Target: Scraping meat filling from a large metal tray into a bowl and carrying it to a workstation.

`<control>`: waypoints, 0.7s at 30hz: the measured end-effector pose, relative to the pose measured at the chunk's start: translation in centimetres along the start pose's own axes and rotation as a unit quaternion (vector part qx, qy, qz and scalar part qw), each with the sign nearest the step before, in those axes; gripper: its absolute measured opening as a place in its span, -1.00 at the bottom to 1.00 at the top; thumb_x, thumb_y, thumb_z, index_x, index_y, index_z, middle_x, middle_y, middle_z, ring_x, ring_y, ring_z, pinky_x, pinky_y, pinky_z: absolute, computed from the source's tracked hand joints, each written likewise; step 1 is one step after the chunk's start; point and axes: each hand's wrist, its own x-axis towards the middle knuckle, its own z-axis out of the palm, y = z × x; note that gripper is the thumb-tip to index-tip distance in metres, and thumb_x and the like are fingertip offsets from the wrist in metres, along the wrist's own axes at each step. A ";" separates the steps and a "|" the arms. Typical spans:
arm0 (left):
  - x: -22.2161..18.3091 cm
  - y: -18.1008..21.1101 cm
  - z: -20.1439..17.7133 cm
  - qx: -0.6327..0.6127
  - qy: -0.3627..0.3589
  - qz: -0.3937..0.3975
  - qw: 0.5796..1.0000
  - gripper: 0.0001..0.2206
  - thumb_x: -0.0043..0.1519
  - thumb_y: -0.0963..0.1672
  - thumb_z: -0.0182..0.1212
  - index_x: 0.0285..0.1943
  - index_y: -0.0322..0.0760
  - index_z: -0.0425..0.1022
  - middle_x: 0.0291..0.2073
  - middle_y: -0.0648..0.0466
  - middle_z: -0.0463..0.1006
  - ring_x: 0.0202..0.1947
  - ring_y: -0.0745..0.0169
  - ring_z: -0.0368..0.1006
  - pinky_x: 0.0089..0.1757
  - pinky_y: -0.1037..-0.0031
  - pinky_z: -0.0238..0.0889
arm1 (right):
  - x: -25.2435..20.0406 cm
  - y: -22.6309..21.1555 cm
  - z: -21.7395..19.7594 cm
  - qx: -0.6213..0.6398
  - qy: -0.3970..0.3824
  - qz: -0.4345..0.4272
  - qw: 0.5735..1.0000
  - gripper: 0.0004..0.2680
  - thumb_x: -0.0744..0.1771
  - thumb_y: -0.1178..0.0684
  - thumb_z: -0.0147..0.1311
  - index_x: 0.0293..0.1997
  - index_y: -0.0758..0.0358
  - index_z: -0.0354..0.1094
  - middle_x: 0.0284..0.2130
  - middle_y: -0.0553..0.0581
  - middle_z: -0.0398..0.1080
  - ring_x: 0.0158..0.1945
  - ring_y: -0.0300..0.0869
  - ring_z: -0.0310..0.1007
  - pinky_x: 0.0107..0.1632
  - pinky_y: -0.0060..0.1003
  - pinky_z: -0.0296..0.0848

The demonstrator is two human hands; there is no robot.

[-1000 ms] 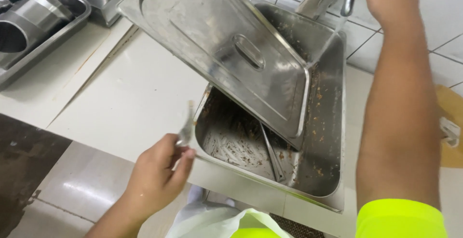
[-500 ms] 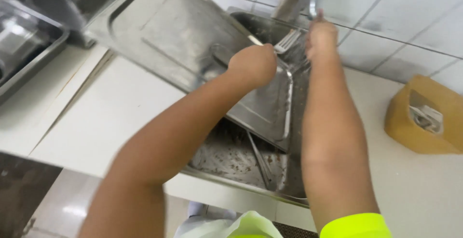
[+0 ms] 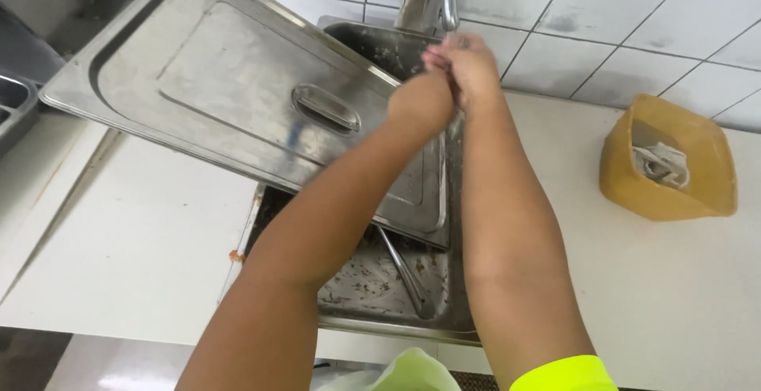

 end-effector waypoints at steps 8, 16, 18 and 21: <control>6.5 -3.8 1.5 -0.379 0.055 0.066 0.921 -0.65 0.20 -0.12 -0.12 0.10 -0.27 0.48 -0.23 -0.05 0.62 -0.38 0.13 0.49 -0.38 0.33 0.34 | -1.8 -1.8 0.3 -0.099 -0.140 -0.040 0.984 -0.90 0.33 0.21 0.06 -0.12 0.14 0.39 -0.30 0.10 0.65 -0.17 -0.23 0.64 -0.21 -0.45 0.46; 7.3 -3.1 2.0 -0.479 0.053 0.063 0.874 -0.70 0.25 -0.19 -0.12 0.04 -0.35 0.50 -0.45 0.04 0.52 -0.52 0.27 0.36 -0.45 0.43 0.26 | -3.5 -1.8 -0.4 -0.186 -0.106 -0.139 0.967 -0.84 0.39 0.04 -0.12 -0.04 0.16 0.39 -0.17 0.03 0.59 -0.32 -0.25 0.42 -0.38 -0.42 0.31; 7.0 -2.9 1.3 -0.412 0.097 0.026 0.905 -0.69 0.33 -0.07 -0.10 0.07 -0.20 0.56 -0.42 0.07 0.61 -0.49 0.24 0.44 -0.42 0.36 0.31 | -3.9 -2.1 -0.6 -0.199 -0.132 -0.138 0.961 -0.83 0.41 0.10 -0.12 0.03 0.15 0.41 -0.07 0.02 0.60 -0.07 -0.24 0.57 -0.15 -0.42 0.45; 5.8 -2.5 0.3 -0.356 0.075 0.021 0.931 -0.62 0.34 -0.02 -0.20 0.11 -0.20 0.53 -0.19 0.00 0.66 -0.47 0.20 0.44 -0.43 0.34 0.25 | -3.3 -1.8 -0.8 -0.205 -0.132 -0.129 0.961 -0.82 0.32 0.11 -0.01 -0.01 0.07 0.44 -0.03 -0.03 0.62 0.07 -0.24 0.55 0.16 -0.20 0.36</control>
